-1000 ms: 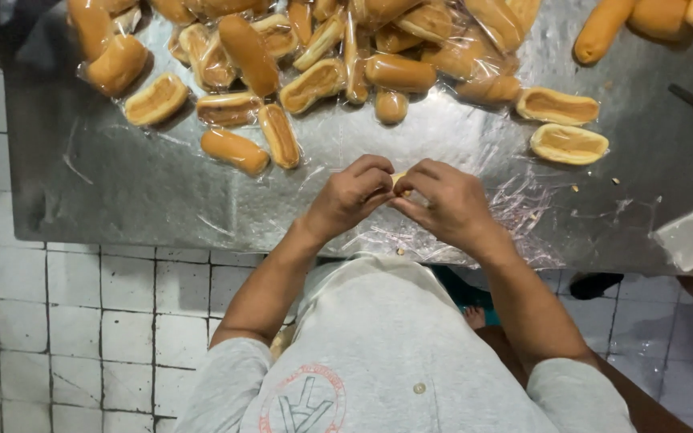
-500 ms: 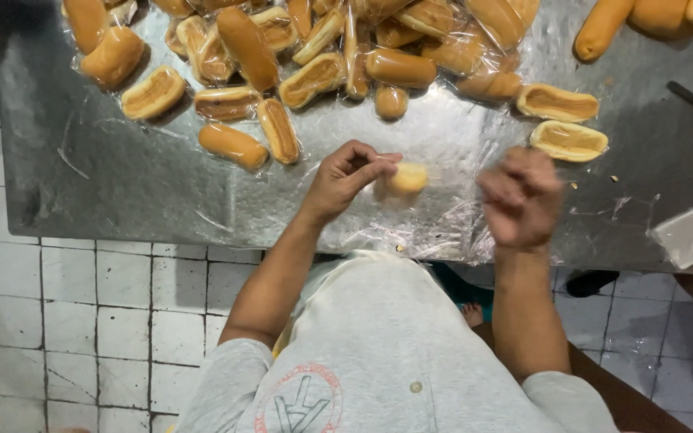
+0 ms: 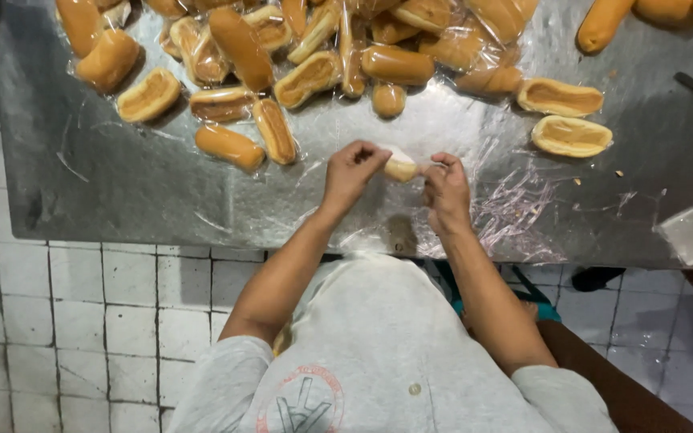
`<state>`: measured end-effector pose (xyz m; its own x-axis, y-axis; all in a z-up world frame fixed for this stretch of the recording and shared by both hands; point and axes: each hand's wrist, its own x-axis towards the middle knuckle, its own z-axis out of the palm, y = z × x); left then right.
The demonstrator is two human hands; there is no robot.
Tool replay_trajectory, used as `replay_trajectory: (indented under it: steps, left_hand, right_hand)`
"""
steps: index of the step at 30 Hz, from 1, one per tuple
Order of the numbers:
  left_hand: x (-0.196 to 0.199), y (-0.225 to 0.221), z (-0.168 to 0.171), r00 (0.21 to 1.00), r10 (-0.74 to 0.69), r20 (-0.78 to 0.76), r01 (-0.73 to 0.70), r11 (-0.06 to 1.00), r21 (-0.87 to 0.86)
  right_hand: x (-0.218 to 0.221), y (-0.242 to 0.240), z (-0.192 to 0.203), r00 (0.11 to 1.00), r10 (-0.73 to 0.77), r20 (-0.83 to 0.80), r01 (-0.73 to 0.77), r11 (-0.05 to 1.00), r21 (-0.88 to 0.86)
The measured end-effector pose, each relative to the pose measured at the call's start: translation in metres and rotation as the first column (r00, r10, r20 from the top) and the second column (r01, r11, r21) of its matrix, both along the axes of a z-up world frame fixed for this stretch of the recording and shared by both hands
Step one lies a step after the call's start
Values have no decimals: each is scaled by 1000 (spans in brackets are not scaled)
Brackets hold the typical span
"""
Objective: Wrapping individual bread rolls in plastic film at a packaging station.
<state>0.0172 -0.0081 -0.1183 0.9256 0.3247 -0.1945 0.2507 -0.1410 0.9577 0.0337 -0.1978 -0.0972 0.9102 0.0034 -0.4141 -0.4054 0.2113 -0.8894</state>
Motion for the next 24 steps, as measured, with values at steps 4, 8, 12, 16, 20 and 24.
replay_trajectory:
  steps: [4, 8, 12, 16, 20, 24]
  left_hand:
    - [-50, -6, -70, 985, -138, -108, 159, 962, 223]
    - [-79, -21, -38, 725, -675, -137, 545, 441, 713]
    - [-51, 24, -58, 862, -481, -158, 485, 696, 529]
    - [-47, 76, 2, 957, 289, 2, -278, 922, -269]
    - [-54, 112, -24, 902, 400, -163, -412, 684, -602]
    - [-82, 75, -9, 943, 209, -259, -320, 779, -538]
  right_hand:
    - [-35, -17, -99, 855, 120, -504, -99, 993, 68]
    - [-27, -19, -80, 709, 276, -648, -230, 960, 157]
    - [42, -18, -109, 823, 292, -487, -390, 914, -112]
    - [122, 10, -92, 888, 437, -143, -394, 562, -728]
    - [181, 43, -45, 681, 712, -170, -400, 167, -901]
    - [189, 45, -75, 639, 719, -274, -437, 47, -898]
